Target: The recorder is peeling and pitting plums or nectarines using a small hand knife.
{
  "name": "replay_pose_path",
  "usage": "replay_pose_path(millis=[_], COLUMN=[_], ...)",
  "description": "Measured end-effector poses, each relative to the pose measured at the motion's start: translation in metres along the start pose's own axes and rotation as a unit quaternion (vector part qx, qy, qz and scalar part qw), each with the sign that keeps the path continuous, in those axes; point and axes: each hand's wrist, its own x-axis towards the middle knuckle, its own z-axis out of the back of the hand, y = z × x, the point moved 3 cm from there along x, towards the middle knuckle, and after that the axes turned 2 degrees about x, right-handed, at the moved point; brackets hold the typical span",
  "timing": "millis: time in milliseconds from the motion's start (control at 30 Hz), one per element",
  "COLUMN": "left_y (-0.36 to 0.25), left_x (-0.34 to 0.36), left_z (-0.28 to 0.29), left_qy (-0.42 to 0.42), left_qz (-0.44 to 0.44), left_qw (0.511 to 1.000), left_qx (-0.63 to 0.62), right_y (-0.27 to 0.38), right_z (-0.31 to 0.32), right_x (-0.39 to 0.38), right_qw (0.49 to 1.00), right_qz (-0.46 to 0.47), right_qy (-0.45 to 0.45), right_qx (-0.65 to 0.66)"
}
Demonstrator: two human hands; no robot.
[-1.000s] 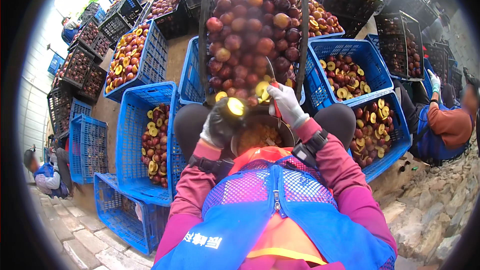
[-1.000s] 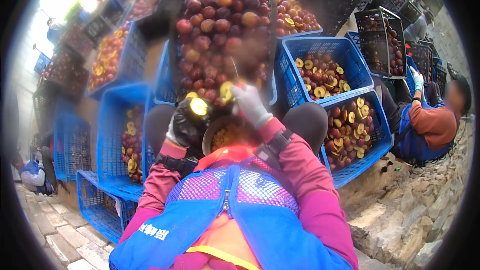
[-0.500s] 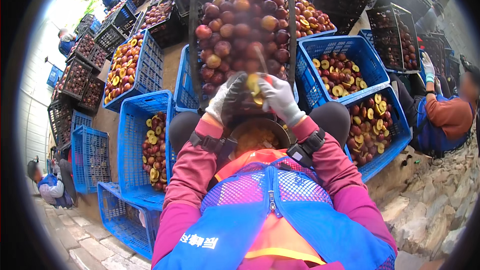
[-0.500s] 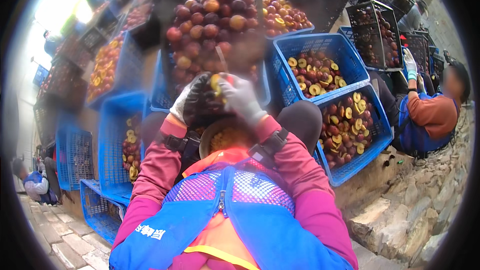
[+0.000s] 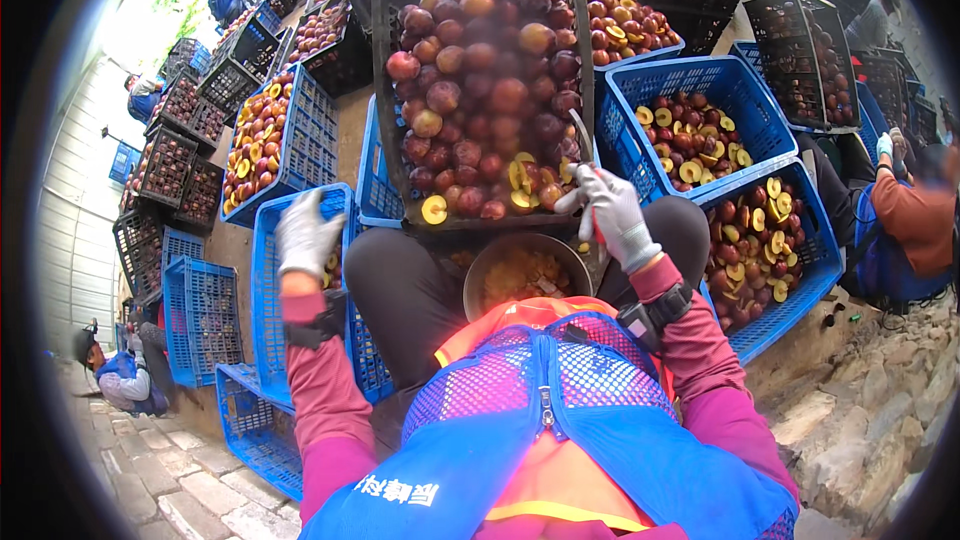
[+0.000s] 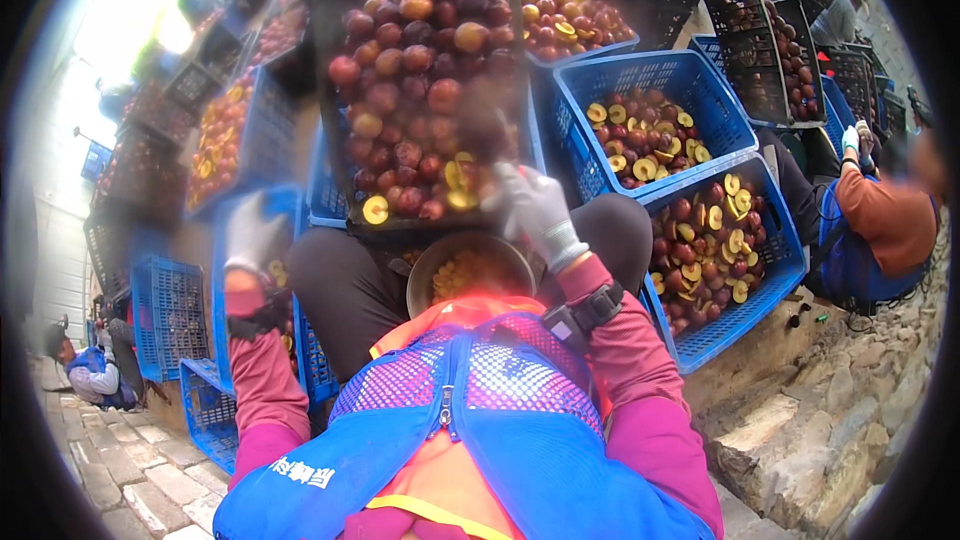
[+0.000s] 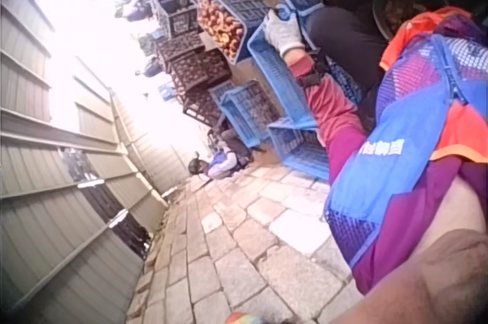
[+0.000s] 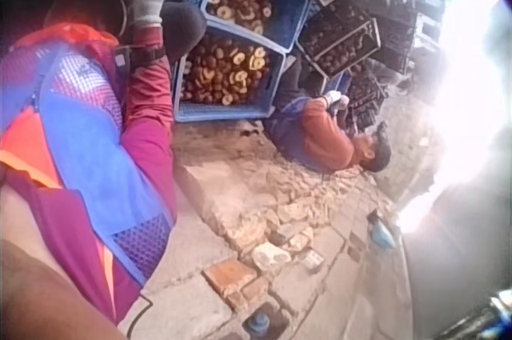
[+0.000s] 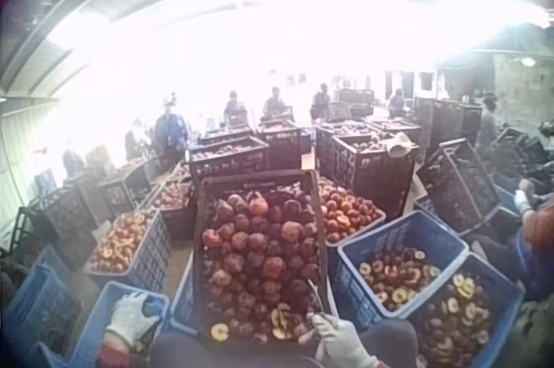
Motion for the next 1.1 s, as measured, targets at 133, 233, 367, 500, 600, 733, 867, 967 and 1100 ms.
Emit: replay_pose_path(millis=[133,233,367,500,600,733,867,967,1100], left_y=[-0.188,-0.243,-0.266,-0.253,-0.221,-0.193,-0.184,-0.180,-0.166], left_x=[0.054,0.072,0.084,0.078,0.049,-0.003,-0.054,-0.073,-0.085], left_z=[-0.061,-0.149,-0.163,-0.140,-0.105,-0.070,-0.046,-0.046,-0.051], left_qy=[0.085,0.161,0.181,0.103,0.114,0.176,0.223,0.185,0.222], left_qz=[-0.192,-0.203,-0.207,-0.157,-0.099,-0.072,-0.026,-0.014,-0.007], left_qw=[0.976,0.963,0.954,0.973,0.838,0.696,0.593,0.617,0.606], left_qx=[-0.051,0.074,0.120,-0.135,-0.524,-0.692,-0.773,-0.765,-0.764], right_y=[-0.004,-0.002,-0.008,-0.015,-0.006,0.027,0.050,0.052,0.043], right_z=[-0.021,-0.018,0.010,0.015,-0.002,-0.041,-0.089,-0.119,-0.138], right_x=[-0.014,-0.031,-0.048,-0.048,-0.042,-0.038,-0.045,-0.051,-0.052], right_qw=[0.999,0.998,0.996,0.998,0.998,0.998,0.995,0.993,0.991], right_qz=[-0.028,-0.039,-0.087,-0.055,-0.024,0.019,0.041,0.049,0.045], right_qy=[0.026,0.047,0.011,-0.015,-0.014,0.017,0.086,0.103,0.118], right_qx=[0.019,0.007,0.007,0.029,0.048,0.063,0.016,0.036,0.038])
